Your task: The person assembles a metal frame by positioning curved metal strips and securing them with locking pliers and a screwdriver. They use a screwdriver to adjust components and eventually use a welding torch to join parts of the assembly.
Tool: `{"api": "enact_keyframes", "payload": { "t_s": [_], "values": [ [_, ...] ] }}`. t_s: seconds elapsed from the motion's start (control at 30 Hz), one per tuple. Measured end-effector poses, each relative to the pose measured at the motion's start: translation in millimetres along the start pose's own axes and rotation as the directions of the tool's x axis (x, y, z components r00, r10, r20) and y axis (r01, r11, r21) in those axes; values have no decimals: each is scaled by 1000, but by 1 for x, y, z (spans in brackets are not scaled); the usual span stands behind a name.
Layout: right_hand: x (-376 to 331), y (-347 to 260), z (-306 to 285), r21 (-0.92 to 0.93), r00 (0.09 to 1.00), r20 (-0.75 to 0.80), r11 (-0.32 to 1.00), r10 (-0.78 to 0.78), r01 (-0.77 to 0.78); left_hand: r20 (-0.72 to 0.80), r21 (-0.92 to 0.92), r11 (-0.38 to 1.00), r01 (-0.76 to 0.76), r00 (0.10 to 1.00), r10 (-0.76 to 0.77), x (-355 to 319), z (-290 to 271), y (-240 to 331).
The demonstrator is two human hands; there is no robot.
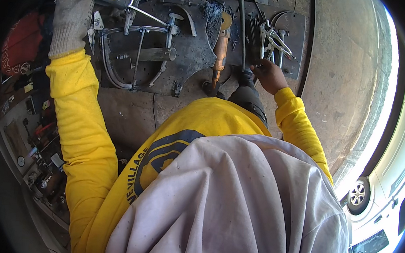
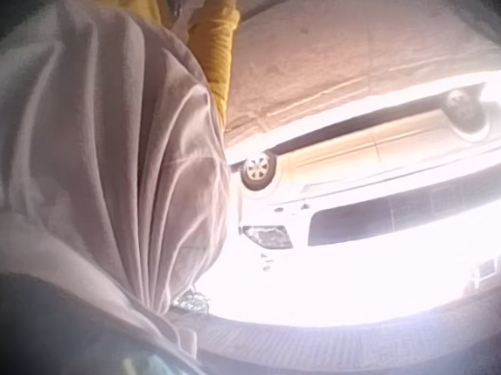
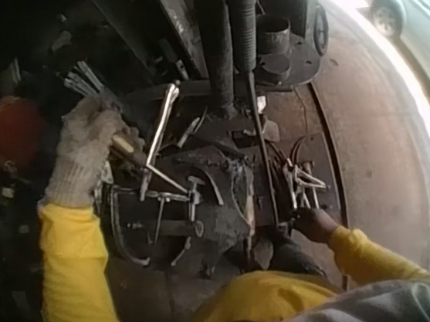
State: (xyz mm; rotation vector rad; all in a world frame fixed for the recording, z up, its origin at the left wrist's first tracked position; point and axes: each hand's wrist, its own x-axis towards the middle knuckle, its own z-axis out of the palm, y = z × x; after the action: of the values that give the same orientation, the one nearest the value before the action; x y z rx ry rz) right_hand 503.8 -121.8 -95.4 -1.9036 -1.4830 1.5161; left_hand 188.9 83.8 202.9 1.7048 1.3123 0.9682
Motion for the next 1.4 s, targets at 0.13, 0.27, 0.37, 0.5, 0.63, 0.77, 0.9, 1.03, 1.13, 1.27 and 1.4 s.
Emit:
{"api": "enact_keyframes", "payload": {
  "t_s": [0.13,0.27,0.37,0.5,0.63,0.77,0.9,1.03,1.13,1.27,1.4],
  "values": [
    [2,9,-6,-33,1000,-19,999,11,-12,-50,84,994,-67,996,72,13,15,-16],
    [6,8,-2,-59,998,-59,998,-4,0,20,-4,998,-58,998,58,12,19,-32],
    [10,0,0,-56,999,-38,998,13,-16,-10,-162,986,33,999,-35,9,15,-35],
    [8,9,1,-38,1000,-18,999,15,-16,-68,-352,936,-9,998,-16,-1,35,-30],
    [7,15,5,1,999,-32,1000,26,-26,-107,-489,869,-73,994,23,1,53,-42],
    [12,2,7,10,1000,9,1000,27,-27,-143,-340,940,-18,989,-33,-7,47,-31],
    [15,2,13,-52,999,-45,999,-6,4,-151,-268,963,24,986,-66,-10,66,-19],
    [12,-7,14,-54,1000,-15,998,-13,13,-176,-269,963,-5,983,-44,-14,66,-16],
    [14,-2,14,-44,1000,-17,999,-12,11,-199,-238,971,17,978,-66,-14,69,-12],
    [14,3,15,-62,1000,-18,998,-8,7,-217,-76,964,-253,948,232,-17,89,-6],
    [14,-3,14,-63,999,-22,997,-46,44,-149,-123,973,-195,973,177,-13,80,-20]
  ]
}}
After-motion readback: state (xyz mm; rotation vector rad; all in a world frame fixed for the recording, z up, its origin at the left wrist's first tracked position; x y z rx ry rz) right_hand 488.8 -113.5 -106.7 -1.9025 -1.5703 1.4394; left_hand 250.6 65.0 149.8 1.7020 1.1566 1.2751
